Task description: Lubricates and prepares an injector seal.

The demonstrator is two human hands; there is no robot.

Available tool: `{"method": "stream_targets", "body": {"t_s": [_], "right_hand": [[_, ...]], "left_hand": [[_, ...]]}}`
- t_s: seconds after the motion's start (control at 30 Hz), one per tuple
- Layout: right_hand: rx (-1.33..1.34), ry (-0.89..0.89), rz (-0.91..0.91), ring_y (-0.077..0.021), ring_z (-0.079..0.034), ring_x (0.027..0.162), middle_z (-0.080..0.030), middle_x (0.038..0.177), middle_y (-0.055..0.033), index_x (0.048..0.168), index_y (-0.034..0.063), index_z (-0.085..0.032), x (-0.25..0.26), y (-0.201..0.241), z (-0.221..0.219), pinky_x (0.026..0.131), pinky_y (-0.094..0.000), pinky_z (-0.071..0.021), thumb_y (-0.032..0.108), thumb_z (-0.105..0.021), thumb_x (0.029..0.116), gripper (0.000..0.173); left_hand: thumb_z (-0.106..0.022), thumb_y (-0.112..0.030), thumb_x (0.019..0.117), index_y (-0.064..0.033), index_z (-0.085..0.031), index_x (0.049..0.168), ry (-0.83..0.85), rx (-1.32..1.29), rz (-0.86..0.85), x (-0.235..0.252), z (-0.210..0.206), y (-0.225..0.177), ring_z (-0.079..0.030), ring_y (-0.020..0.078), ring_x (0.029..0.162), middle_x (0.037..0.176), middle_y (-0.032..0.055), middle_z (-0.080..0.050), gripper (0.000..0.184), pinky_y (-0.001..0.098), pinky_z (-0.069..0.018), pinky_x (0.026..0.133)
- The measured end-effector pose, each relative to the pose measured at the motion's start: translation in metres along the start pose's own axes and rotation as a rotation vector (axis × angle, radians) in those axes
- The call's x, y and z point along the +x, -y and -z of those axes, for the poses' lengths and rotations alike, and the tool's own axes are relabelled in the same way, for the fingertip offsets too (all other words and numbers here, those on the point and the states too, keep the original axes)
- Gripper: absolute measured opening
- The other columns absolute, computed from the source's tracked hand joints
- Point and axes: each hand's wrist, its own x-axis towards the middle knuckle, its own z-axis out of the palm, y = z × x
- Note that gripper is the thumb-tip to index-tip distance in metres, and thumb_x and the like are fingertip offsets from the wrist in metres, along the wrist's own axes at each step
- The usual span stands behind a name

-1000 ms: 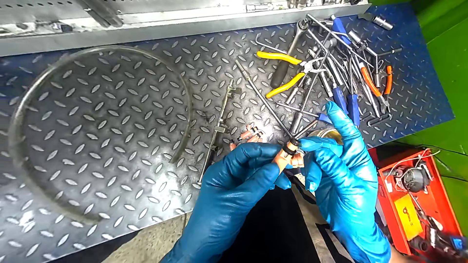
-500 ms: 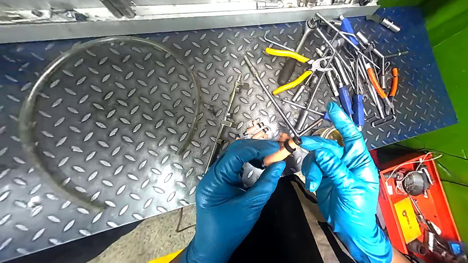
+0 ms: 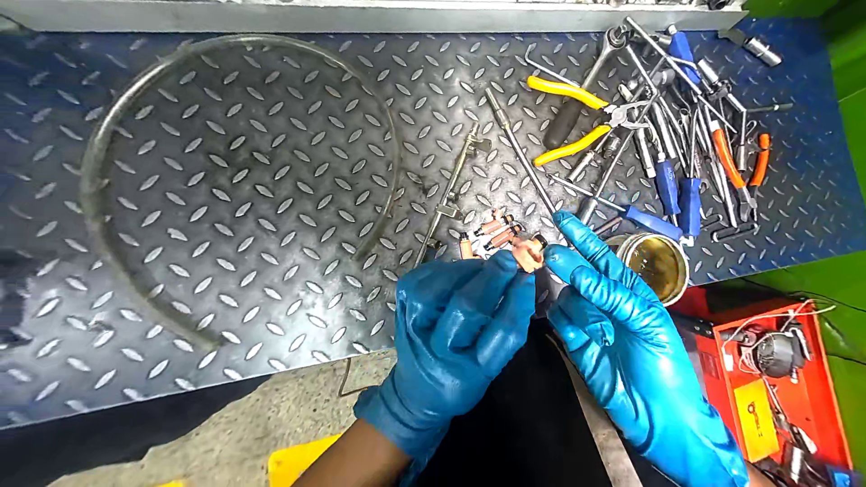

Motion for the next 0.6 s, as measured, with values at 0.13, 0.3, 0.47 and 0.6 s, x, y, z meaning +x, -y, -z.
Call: {"method": "stream_targets", "body": {"t_s": [0.13, 0.3, 0.47, 0.6], "right_hand": [[-0.194, 0.011, 0.165, -0.0035, -0.057, 0.059, -0.071, 0.106, -0.01, 0.152, 0.0136, -0.046, -0.011, 0.012, 0.006, 0.053, -0.0158, -0.049, 0.01, -0.05, 0.1037, 0.048], [-0.345, -0.194, 0.323, -0.006, -0.061, 0.058, -0.075, 0.105, -0.0147, 0.151, 0.0172, -0.049, -0.026, 0.017, 0.038, 0.052, -0.0174, -0.0507, 0.009, -0.055, 0.1023, 0.05], [-0.4, -0.306, 0.27, -0.0079, -0.063, 0.058, -0.075, 0.099, -0.0175, 0.152, 0.0134, -0.048, -0.035, 0.004, 0.059, 0.055, -0.0187, -0.0532, 0.003, -0.051, 0.1013, 0.052], [-0.458, -0.271, 0.291, -0.0076, -0.065, 0.059, -0.076, 0.098, -0.0156, 0.152, 0.0133, -0.047, -0.03, 0.009, 0.058, 0.054, -0.0183, -0.0538, 0.001, -0.053, 0.1003, 0.053]], "left_hand": [[-0.065, -0.013, 0.0979, -0.016, -0.065, 0.114, 0.12, 0.002, 0.132, -0.039, -0.003, 0.007, -0.059, 0.0184, 0.109, 0.117, 0.0033, -0.065, 0.017, 0.033, -0.0451, 0.095], [-0.064, -0.016, 0.0975, -0.0088, -0.076, 0.109, 0.465, 0.054, 0.277, -0.076, -0.007, 0.011, -0.069, 0.0337, 0.1, 0.107, 0.0129, -0.075, 0.018, 0.0519, -0.0461, 0.096], [-0.063, -0.027, 0.0983, -0.0177, -0.073, 0.104, 0.445, 0.238, 0.197, -0.122, -0.03, 0.032, -0.065, 0.0251, 0.097, 0.103, 0.004, -0.074, 0.016, 0.0466, -0.0386, 0.098], [-0.064, -0.026, 0.098, -0.0149, -0.074, 0.109, 0.439, 0.147, 0.241, -0.092, -0.011, 0.043, -0.066, 0.029, 0.1, 0.108, 0.0077, -0.074, 0.019, 0.0498, -0.0438, 0.093]]}}
